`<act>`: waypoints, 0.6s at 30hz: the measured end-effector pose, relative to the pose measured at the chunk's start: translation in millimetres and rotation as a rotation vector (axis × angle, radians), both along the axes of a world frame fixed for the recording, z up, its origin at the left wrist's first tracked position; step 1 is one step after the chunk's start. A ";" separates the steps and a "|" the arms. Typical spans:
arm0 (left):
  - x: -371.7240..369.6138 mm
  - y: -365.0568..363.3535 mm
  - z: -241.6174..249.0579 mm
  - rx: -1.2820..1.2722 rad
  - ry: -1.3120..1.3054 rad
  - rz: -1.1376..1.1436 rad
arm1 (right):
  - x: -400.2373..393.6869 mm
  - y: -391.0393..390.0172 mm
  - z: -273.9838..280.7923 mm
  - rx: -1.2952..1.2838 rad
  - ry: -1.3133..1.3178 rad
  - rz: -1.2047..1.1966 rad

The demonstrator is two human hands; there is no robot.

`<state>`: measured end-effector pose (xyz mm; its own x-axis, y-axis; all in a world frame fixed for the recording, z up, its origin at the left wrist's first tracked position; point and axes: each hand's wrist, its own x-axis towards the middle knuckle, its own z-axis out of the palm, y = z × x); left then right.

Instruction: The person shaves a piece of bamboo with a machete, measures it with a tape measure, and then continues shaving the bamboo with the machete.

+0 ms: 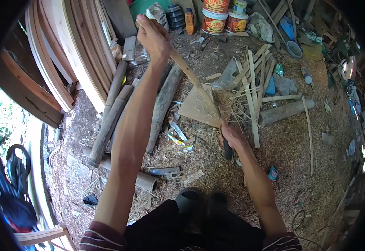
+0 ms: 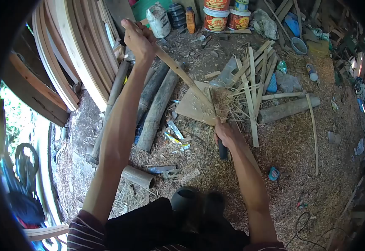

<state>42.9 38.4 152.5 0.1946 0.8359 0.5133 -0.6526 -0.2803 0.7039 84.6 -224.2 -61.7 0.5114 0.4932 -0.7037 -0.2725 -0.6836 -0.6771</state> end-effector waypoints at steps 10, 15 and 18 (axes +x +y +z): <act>-2.5 6.3 -2.6 0.032 0.007 0.009 | 5.2 -5.5 4.3 0.017 0.010 0.026; 6.1 12.0 -4.1 0.049 -0.002 0.013 | -15.0 3.9 21.8 -0.001 -0.118 0.146; 4.1 12.8 -4.3 0.046 0.000 0.007 | -10.5 -2.5 -26.1 0.117 0.013 -0.104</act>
